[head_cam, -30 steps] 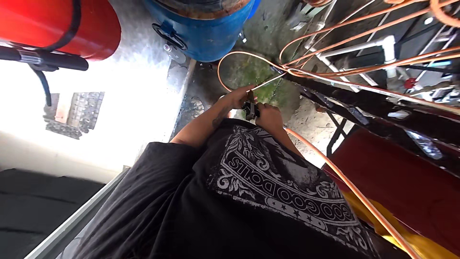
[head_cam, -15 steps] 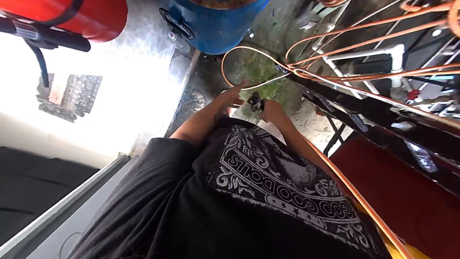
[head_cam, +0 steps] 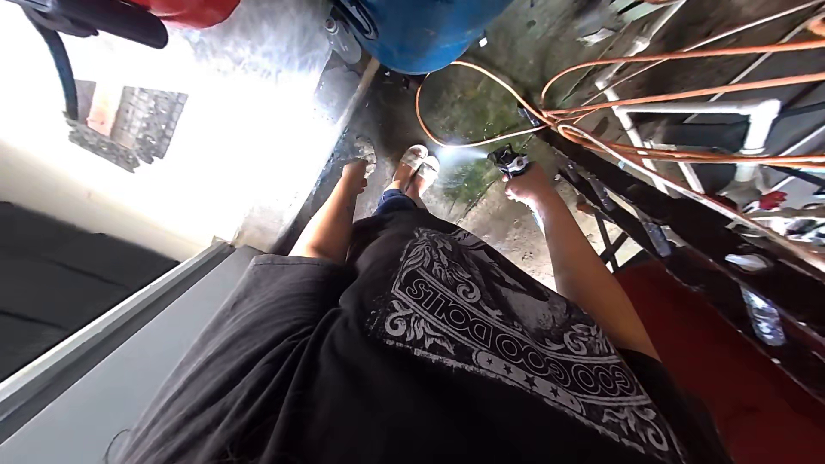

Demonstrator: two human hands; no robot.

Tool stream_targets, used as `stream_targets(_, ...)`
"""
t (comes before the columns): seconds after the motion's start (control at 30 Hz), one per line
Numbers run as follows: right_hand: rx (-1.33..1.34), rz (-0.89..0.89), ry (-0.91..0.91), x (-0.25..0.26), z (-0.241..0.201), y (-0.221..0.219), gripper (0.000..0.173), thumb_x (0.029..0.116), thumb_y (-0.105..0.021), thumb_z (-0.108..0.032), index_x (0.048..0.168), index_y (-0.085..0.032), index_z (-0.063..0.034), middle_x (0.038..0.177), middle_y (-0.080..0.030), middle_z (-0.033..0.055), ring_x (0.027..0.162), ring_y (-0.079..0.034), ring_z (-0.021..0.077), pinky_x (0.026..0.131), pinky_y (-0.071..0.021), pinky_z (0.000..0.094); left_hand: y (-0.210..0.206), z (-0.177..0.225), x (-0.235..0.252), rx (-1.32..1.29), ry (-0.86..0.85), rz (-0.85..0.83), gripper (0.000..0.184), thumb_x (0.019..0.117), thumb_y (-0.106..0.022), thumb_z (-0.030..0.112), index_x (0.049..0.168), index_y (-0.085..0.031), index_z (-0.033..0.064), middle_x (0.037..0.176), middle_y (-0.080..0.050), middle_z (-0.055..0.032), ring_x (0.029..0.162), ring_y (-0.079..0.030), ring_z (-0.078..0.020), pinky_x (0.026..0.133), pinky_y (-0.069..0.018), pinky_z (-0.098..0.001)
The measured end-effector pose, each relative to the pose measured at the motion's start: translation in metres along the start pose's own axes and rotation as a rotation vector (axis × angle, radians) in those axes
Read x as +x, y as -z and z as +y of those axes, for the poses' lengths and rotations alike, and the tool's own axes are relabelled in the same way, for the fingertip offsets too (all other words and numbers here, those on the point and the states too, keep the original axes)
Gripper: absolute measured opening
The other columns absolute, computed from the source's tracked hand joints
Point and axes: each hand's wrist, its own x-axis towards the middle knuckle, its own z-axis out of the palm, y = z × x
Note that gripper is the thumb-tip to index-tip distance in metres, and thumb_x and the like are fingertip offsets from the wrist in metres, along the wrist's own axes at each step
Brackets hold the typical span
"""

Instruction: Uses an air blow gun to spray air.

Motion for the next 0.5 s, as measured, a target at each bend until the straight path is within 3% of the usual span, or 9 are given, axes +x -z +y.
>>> stream_targets(0.07,0.043,0.012,0.024,-0.006,-0.006,0.007,0.037,0.0883,-0.070,-0.007,0.123,-0.063,0.0038,0.111,-0.068,0.0257,0.090,-0.070,0.0375,0.085,-0.0560,0.0605,0.001,-0.002,-0.006,0.007,0.012,0.006,0.055,0.1070,-0.048,0.046,0.147,-0.049,0.0077,0.134,-0.058,-0.0233,0.104,-0.063,-0.0318,0.089,-0.0521,-0.0500)
stream_targets(0.23,0.206,-0.073,0.042,-0.018,-0.021,0.010,0.042,0.0848,-0.065,0.010,0.126,-0.059,0.0041,0.110,-0.067,0.0177,0.074,-0.066,0.0195,0.072,-0.0598,0.0396,-0.006,-0.004,0.001,0.046,0.011,0.034,0.052,0.1048,-0.053,0.044,0.138,-0.056,0.0042,0.122,-0.060,-0.0220,0.095,-0.061,-0.0300,0.084,-0.0513,-0.0506)
stream_targets(0.5,0.219,-0.115,-0.004,-0.009,-0.009,0.005,0.048,0.0814,-0.065,0.014,0.127,-0.058,0.0032,0.111,-0.067,0.0170,0.072,-0.065,0.0188,0.068,-0.0596,0.0382,-0.006,-0.001,0.012,0.208,-0.013,0.039,0.053,0.1044,-0.055,0.044,0.133,-0.059,-0.0007,0.126,-0.062,-0.0259,0.107,-0.064,-0.0359,0.093,-0.0509,-0.0561)
